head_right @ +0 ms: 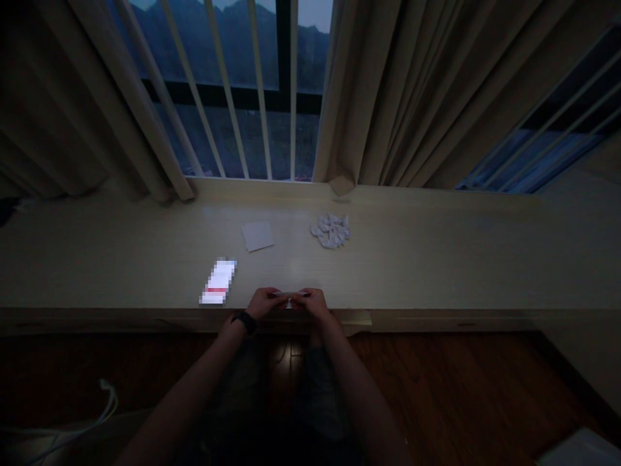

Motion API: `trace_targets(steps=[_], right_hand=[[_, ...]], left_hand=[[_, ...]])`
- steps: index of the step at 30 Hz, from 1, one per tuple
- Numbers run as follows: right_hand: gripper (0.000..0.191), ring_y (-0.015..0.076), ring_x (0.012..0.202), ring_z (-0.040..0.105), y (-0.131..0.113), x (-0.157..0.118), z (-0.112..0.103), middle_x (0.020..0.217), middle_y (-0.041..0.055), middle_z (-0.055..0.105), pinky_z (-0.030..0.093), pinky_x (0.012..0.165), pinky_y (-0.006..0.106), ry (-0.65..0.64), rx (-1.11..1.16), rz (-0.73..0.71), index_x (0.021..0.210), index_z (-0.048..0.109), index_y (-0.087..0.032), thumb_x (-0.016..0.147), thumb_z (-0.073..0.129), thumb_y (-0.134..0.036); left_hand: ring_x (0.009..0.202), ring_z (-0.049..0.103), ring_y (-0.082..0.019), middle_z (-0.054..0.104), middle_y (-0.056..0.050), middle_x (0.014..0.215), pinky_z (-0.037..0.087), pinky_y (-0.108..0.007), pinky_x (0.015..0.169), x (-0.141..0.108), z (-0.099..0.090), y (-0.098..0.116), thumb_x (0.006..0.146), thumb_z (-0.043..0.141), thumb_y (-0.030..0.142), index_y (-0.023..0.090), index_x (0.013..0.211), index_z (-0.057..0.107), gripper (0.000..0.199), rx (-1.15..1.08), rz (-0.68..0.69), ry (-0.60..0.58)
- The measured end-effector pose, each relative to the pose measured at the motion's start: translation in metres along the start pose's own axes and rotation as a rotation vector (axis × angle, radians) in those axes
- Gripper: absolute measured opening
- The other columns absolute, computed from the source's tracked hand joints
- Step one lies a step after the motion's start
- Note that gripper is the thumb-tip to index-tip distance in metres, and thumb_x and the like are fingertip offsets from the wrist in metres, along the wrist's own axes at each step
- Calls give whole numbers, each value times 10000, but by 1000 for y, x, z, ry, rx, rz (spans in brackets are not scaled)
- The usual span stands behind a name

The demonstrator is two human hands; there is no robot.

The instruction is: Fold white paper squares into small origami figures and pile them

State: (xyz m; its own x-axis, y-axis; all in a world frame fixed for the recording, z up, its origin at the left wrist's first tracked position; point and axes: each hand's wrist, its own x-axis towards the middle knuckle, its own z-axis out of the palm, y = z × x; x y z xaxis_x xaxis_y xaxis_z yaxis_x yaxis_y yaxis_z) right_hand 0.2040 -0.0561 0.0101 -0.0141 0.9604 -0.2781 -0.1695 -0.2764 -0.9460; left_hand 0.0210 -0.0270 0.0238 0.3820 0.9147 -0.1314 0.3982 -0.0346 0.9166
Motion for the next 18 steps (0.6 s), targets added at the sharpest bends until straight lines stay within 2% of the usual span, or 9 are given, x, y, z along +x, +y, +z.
trace_targets(steps=[6, 12, 16, 18], right_hand=[[280, 168, 542, 606, -4, -2, 7, 595, 27, 660, 490, 561, 277, 28, 36, 61, 603, 635, -159, 510, 799, -365], [362, 165, 590, 644, -7, -2, 1, 737, 93, 703, 550, 609, 306, -94, 153, 128, 800, 677, -130, 669, 731, -463], [335, 177, 639, 661, -5, 0, -1, 753, 81, 708, 557, 666, 317, -90, 187, 76, 794, 691, -136, 647, 759, -430], [337, 188, 681, 670, -4, 0, -1, 772, 71, 714, 553, 714, 331, -83, 173, 54, 805, 700, -145, 622, 774, -417]], left_hand=[[596, 574, -152, 659, -38, 609, 394, -235, 545, 2, 0, -2, 684, 641, 484, 122, 695, 689, 366, 50, -42, 108], [620, 604, -156, 679, -49, 652, 457, -248, 581, 5, -5, -2, 645, 702, 478, 107, 757, 704, 388, -187, -103, 67], [680, 632, -157, 715, -73, 816, 505, -273, 656, 1, -9, 1, 658, 720, 443, 122, 954, 699, 438, -340, -108, -16], [706, 643, -162, 719, -84, 863, 514, -278, 676, 1, -11, 2, 672, 717, 424, 127, 958, 700, 413, -347, -102, -41]])
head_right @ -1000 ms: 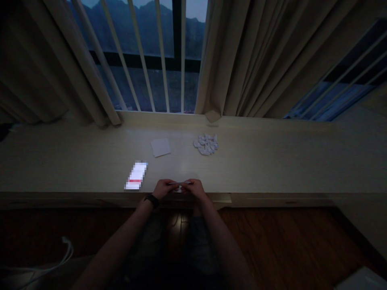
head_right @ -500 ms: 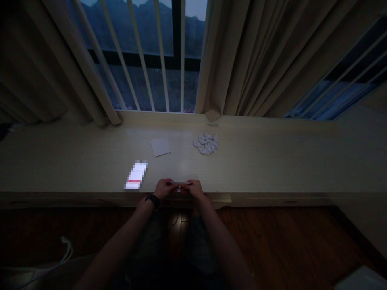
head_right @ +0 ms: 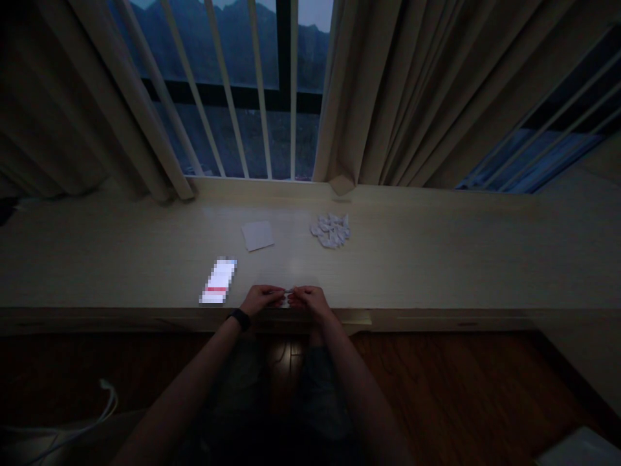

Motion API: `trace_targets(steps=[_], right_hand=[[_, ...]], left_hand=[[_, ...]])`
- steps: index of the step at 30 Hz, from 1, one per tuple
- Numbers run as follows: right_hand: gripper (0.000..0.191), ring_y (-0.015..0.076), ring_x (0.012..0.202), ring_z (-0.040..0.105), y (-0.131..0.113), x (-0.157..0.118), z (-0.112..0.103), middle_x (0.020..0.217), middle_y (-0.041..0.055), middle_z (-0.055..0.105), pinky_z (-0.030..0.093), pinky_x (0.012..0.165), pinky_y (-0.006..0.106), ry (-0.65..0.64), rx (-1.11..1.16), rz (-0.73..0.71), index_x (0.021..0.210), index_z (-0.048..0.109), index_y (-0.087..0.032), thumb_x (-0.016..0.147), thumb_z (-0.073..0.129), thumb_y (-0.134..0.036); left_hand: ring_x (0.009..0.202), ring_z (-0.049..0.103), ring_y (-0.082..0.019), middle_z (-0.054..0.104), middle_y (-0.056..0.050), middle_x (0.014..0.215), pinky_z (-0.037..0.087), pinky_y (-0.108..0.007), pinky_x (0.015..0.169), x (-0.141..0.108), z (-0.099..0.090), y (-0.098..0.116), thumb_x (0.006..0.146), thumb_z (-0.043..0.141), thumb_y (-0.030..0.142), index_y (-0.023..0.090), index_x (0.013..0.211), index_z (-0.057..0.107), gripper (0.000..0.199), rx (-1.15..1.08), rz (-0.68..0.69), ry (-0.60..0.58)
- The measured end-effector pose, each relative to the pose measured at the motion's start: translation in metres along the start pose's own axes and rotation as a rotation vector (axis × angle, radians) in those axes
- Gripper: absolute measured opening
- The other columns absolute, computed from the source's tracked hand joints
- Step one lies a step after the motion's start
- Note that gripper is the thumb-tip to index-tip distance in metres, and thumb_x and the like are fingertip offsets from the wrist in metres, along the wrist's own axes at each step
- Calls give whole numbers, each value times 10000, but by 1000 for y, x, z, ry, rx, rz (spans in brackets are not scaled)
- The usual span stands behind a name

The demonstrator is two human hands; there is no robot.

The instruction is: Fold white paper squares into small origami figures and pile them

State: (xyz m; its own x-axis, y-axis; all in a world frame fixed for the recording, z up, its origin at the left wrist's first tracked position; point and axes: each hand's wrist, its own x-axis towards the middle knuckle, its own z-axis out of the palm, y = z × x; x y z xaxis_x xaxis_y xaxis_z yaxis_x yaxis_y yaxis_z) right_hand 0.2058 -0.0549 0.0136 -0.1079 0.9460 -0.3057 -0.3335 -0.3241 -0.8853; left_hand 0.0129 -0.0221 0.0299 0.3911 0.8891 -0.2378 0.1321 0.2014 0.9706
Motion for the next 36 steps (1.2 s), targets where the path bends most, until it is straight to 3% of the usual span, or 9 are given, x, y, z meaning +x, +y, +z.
trace_targets(steps=[15, 19, 27, 33, 36], right_hand=[[310, 217, 646, 667, 9, 2, 5, 673, 53, 704, 530, 695, 356, 122, -97, -74, 684, 684, -162, 579, 757, -444], [323, 215, 670, 667, 9, 3, -1, 699, 45, 701, 526, 692, 348, 110, -156, -119, 757, 681, -165, 588, 756, -430], [401, 179, 688, 647, 5, -1, -4, 798, 21, 694, 517, 650, 295, 60, -399, -233, 989, 662, -192, 619, 716, -334], [394, 176, 678, 644, 3, 0, 3, 784, 31, 695, 512, 641, 290, 83, -526, -277, 1022, 659, -181, 656, 687, -325], [457, 166, 650, 638, -2, -1, 7, 714, 7, 681, 506, 634, 284, 62, -513, -301, 1091, 626, -179, 657, 685, -306]], left_hand=[[723, 646, -181, 717, -73, 771, 484, -266, 671, -5, 5, 12, 740, 637, 385, 128, 821, 715, 280, 281, 127, 53], [766, 637, -184, 713, -72, 819, 476, -274, 708, -4, 3, 11, 753, 613, 419, 139, 849, 715, 314, 341, 186, 4], [771, 634, -185, 709, -78, 888, 472, -272, 695, -7, 8, 7, 725, 653, 363, 149, 1049, 680, 389, 445, 150, 23], [854, 634, -221, 701, -77, 966, 463, -293, 757, -7, 7, 4, 705, 675, 434, 204, 1005, 711, 379, 650, 247, 28], [881, 632, -224, 694, -85, 987, 467, -287, 766, -6, 5, 4, 671, 709, 416, 190, 994, 712, 394, 624, 221, 63]])
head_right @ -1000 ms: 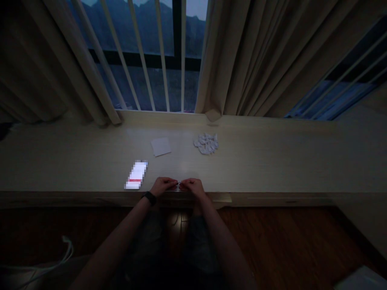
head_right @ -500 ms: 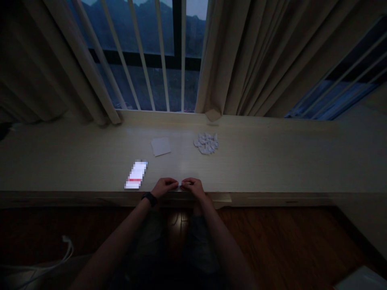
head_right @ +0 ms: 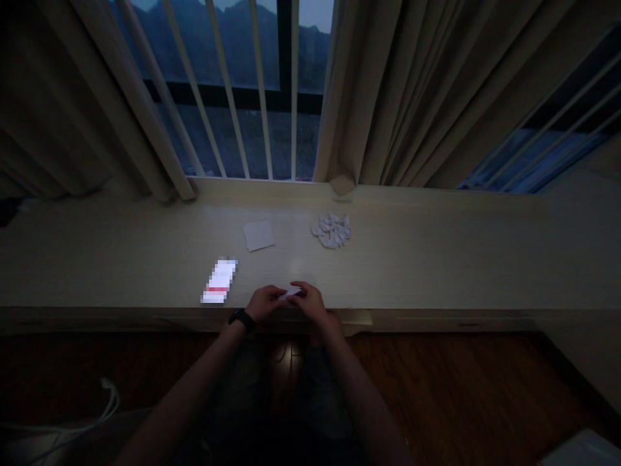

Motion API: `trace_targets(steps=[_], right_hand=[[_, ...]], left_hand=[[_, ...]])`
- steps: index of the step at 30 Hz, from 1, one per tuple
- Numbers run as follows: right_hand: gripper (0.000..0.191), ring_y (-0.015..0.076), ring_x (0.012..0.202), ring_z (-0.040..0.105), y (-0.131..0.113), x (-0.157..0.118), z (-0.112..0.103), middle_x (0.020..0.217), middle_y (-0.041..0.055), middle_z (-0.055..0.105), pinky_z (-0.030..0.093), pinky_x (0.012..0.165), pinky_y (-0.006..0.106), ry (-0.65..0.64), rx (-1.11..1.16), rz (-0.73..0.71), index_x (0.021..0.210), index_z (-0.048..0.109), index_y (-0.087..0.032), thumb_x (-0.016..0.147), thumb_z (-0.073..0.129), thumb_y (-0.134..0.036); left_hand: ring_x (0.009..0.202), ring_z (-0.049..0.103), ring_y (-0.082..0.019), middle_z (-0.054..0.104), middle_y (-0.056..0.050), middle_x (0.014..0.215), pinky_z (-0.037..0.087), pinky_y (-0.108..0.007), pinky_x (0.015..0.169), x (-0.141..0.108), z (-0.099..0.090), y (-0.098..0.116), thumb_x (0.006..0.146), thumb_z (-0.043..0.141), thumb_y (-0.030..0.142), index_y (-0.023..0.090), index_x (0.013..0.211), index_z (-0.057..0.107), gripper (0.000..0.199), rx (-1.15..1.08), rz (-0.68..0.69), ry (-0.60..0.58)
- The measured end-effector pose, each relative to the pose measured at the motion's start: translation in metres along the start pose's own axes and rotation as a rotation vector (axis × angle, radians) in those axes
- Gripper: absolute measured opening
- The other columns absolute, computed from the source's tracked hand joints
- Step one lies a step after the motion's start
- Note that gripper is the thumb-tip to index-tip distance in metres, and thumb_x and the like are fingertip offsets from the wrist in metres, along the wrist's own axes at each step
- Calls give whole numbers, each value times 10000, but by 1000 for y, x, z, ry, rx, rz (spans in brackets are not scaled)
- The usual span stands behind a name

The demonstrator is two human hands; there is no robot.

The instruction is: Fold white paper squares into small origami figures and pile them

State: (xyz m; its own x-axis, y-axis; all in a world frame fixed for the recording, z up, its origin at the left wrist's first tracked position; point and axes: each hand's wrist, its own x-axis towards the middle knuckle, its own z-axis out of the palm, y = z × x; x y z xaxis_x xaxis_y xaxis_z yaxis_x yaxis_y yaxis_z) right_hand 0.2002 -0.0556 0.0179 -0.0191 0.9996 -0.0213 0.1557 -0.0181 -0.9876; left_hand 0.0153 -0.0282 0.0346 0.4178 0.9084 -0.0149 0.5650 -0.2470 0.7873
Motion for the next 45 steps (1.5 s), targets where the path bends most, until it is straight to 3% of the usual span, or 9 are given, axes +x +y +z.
trace_targets(steps=[7, 13, 19, 35, 45], right_hand=[[395, 183, 754, 659, -3, 1, 1, 811, 28, 705, 516, 706, 306, -20, 141, 20, 1010, 638, -178, 638, 695, -297], [369, 199, 798, 653, -4, 0, 0, 918, 60, 709, 518, 773, 358, -44, 128, 30, 1015, 667, -183, 686, 664, -353], [300, 217, 891, 636, -8, -2, -2, 965, 56, 704, 492, 841, 371, -39, 6, -42, 988, 694, -206, 743, 628, -366], [250, 211, 826, 633, -16, -5, -2, 891, 28, 710, 482, 793, 334, -65, -111, -94, 916, 716, -207, 790, 533, -322], [262, 182, 763, 617, 0, 0, 5, 860, 28, 687, 486, 725, 296, 22, -135, -53, 926, 658, -196, 680, 571, -213]], left_hand=[[834, 648, -217, 714, -81, 920, 485, -297, 751, -1, -3, 2, 640, 737, 396, 147, 952, 702, 400, -271, -94, -89], [840, 647, -211, 714, -89, 922, 491, -306, 762, -1, -3, 5, 650, 734, 374, 128, 937, 691, 381, -389, -108, -91], [810, 652, -204, 714, -88, 888, 494, -303, 741, 1, 0, 4, 635, 746, 356, 127, 907, 687, 360, -389, -98, -89], [811, 654, -220, 714, -99, 884, 489, -313, 745, 3, 5, -2, 609, 749, 433, 129, 895, 696, 421, -338, -120, -49], [808, 655, -212, 717, -91, 899, 487, -288, 737, 3, 8, 1, 638, 714, 374, 130, 908, 704, 364, -334, -113, -74]])
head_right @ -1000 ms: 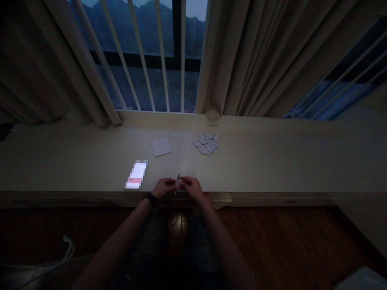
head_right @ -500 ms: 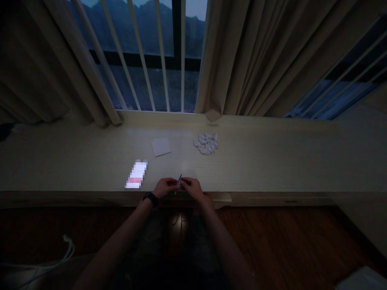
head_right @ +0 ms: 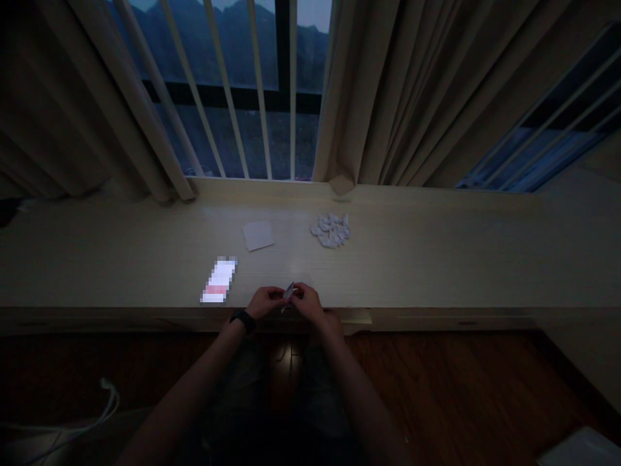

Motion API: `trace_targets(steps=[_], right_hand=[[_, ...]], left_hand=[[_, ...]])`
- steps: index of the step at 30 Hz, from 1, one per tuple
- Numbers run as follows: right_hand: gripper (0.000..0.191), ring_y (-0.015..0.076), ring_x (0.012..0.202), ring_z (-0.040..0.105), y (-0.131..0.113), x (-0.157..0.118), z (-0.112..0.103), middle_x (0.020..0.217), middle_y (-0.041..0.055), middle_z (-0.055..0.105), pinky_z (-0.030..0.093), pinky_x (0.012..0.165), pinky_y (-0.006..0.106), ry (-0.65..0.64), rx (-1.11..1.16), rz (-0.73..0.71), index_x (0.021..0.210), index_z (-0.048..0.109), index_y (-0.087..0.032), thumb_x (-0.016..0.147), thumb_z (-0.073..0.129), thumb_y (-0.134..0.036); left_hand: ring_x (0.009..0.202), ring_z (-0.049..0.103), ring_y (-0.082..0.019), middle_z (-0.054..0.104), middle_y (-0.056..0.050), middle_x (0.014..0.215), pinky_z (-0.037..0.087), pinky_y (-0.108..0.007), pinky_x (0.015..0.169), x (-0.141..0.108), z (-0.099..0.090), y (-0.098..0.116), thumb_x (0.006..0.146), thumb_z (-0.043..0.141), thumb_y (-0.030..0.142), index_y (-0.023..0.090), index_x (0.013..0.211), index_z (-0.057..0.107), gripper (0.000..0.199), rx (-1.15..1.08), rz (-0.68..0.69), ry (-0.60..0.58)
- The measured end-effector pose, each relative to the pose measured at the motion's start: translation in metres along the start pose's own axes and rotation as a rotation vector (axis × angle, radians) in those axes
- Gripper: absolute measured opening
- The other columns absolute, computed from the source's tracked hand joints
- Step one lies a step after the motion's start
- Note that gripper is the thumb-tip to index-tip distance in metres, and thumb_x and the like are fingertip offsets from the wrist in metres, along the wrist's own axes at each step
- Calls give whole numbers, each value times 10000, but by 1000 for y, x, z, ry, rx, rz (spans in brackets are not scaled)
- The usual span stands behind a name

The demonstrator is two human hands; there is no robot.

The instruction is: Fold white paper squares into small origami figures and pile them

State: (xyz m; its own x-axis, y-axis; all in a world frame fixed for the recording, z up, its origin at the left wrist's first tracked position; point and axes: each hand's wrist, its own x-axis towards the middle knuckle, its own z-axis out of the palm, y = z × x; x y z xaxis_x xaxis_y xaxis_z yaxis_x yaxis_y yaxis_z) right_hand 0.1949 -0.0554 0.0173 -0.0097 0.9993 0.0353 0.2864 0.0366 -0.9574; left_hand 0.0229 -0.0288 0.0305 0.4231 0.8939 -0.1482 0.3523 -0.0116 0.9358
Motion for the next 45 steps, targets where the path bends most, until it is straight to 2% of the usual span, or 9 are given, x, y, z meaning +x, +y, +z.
trace_targets(steps=[6, 12, 17, 20, 23, 29, 33, 39, 45], right_hand=[[172, 177, 750, 600, 1, 1, 3, 826, 44, 676, 466, 702, 274, 47, -65, -51, 827, 666, -187, 736, 542, -266], [231, 162, 647, 556, 14, 3, 0, 699, 31, 649, 429, 591, 246, 28, -118, -11, 731, 650, -162, 756, 559, -372], [275, 147, 605, 523, 18, 3, 3, 671, 33, 629, 388, 550, 233, 88, -205, -10, 681, 631, -159, 760, 569, -415], [286, 143, 608, 516, 14, 2, 3, 668, 27, 620, 385, 552, 230, 85, -188, -18, 687, 621, -159, 765, 564, -428], [267, 145, 634, 532, 8, 1, 1, 680, 22, 624, 400, 575, 231, 20, -125, -10, 720, 632, -158, 761, 574, -415], [266, 148, 650, 552, -3, 1, -6, 687, 17, 627, 418, 591, 237, -95, 17, 30, 734, 647, -147, 737, 609, -410], [257, 144, 640, 554, -5, 0, -8, 671, 11, 625, 419, 580, 234, -114, 75, 49, 723, 645, -145, 721, 627, -402], [243, 154, 632, 577, 0, 1, -6, 702, 27, 649, 445, 585, 255, -106, 216, 109, 748, 653, -150, 695, 655, -387], [277, 150, 617, 577, 2, -1, -4, 722, 24, 648, 456, 573, 258, -87, 315, 128, 780, 645, -160, 665, 682, -410]], left_hand=[[766, 641, -191, 718, -70, 855, 466, -258, 697, -1, 3, 4, 682, 657, 368, 138, 898, 716, 322, 120, 51, 3], [693, 606, -163, 707, -44, 767, 398, -236, 609, -3, 1, 11, 807, 498, 432, 144, 861, 731, 374, 300, 86, 19], [709, 598, -176, 700, -59, 755, 388, -255, 629, -1, 6, 12, 811, 499, 424, 148, 820, 735, 364, 396, 54, 114], [722, 595, -171, 694, -61, 793, 413, -257, 654, 2, 9, 5, 789, 545, 418, 149, 969, 708, 362, 286, 56, 161], [728, 590, -159, 680, -69, 835, 437, -253, 657, 4, 9, -2, 764, 587, 410, 126, 1086, 644, 432, 90, 64, 133], [694, 581, -144, 643, -31, 770, 433, -247, 622, -1, 5, 1, 699, 668, 410, 133, 984, 589, 405, -240, -17, 22], [650, 557, -114, 601, 3, 737, 406, -226, 595, -7, 3, 7, 626, 724, 337, 147, 874, 555, 356, -469, -80, -28], [584, 516, -87, 570, 20, 691, 383, -219, 566, -7, 2, 1, 608, 727, 251, 143, 804, 582, 267, -574, -91, -49], [657, 562, -125, 635, -31, 745, 423, -263, 646, -5, -2, 0, 609, 759, 321, 123, 807, 650, 300, -417, -96, -22]])
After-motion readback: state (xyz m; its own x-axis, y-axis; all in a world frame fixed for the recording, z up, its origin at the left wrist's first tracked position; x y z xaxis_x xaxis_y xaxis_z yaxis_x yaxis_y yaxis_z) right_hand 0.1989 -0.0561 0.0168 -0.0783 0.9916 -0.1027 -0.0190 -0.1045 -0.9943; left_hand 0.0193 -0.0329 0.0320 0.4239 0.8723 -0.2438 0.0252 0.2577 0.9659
